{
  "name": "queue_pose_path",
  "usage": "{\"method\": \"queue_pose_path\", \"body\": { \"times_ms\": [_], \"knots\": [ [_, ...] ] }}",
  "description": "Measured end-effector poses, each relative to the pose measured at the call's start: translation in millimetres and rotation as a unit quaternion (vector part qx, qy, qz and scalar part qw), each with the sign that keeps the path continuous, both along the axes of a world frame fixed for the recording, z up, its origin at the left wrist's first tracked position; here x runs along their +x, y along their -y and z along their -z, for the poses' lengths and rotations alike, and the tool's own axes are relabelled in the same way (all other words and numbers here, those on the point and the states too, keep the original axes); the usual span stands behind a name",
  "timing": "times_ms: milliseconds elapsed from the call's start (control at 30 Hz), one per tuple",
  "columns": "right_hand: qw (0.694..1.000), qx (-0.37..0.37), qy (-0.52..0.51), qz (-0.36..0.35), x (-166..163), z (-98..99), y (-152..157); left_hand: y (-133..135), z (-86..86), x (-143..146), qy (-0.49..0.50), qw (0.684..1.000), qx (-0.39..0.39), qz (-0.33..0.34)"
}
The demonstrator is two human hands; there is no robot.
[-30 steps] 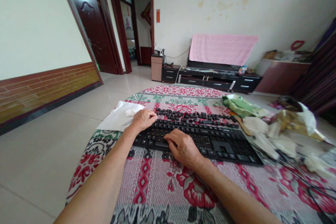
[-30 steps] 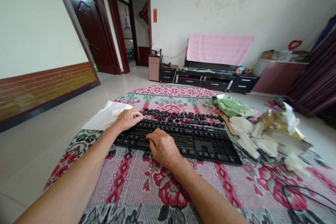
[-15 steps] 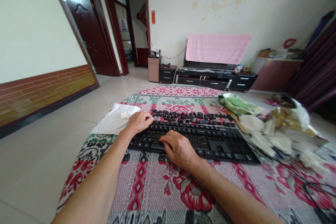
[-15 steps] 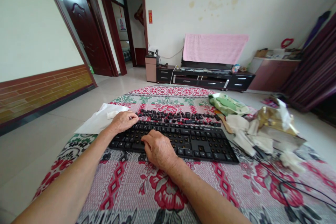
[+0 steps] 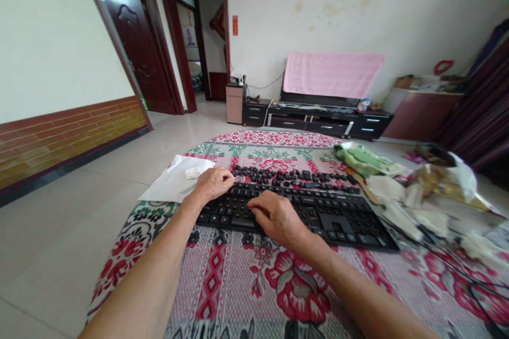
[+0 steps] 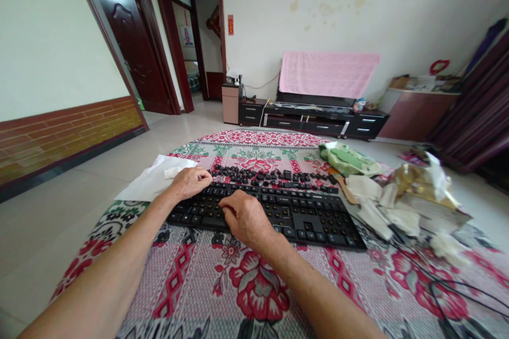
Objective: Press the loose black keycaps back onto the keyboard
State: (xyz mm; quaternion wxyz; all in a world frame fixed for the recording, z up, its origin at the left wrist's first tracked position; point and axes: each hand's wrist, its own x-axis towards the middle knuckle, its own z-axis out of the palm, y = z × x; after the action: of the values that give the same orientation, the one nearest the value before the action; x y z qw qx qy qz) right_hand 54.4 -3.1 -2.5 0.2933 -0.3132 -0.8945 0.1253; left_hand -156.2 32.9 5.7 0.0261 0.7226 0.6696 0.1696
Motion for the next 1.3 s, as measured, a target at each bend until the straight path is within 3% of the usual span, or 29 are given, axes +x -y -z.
{"method": "queue_pose_path", "body": {
  "times_ms": [200,333,767,1033,1300],
  "knots": [
    [0.991,0.033,0.069,0.107,0,-11.1,-61,-1,-0.2,-2,-0.003,1.0,-0.005,0.012],
    [0.983,0.039,0.147,0.101,-14,-13.1,-91,-3,1.6,-3,0.004,1.0,0.0,0.024],
    [0.956,0.022,0.276,0.095,-31,-14.7,-109,-4,3.7,-3,-0.007,1.0,-0.002,0.015],
    [0.967,-0.002,0.244,0.076,-32,-11.6,-113,-4,3.1,-3,-0.013,1.0,-0.001,0.015],
    [0.988,-0.135,0.066,0.02,-18,-30.0,-93,-6,6.5,-5,-0.002,1.0,0.012,0.02]
  ]
}}
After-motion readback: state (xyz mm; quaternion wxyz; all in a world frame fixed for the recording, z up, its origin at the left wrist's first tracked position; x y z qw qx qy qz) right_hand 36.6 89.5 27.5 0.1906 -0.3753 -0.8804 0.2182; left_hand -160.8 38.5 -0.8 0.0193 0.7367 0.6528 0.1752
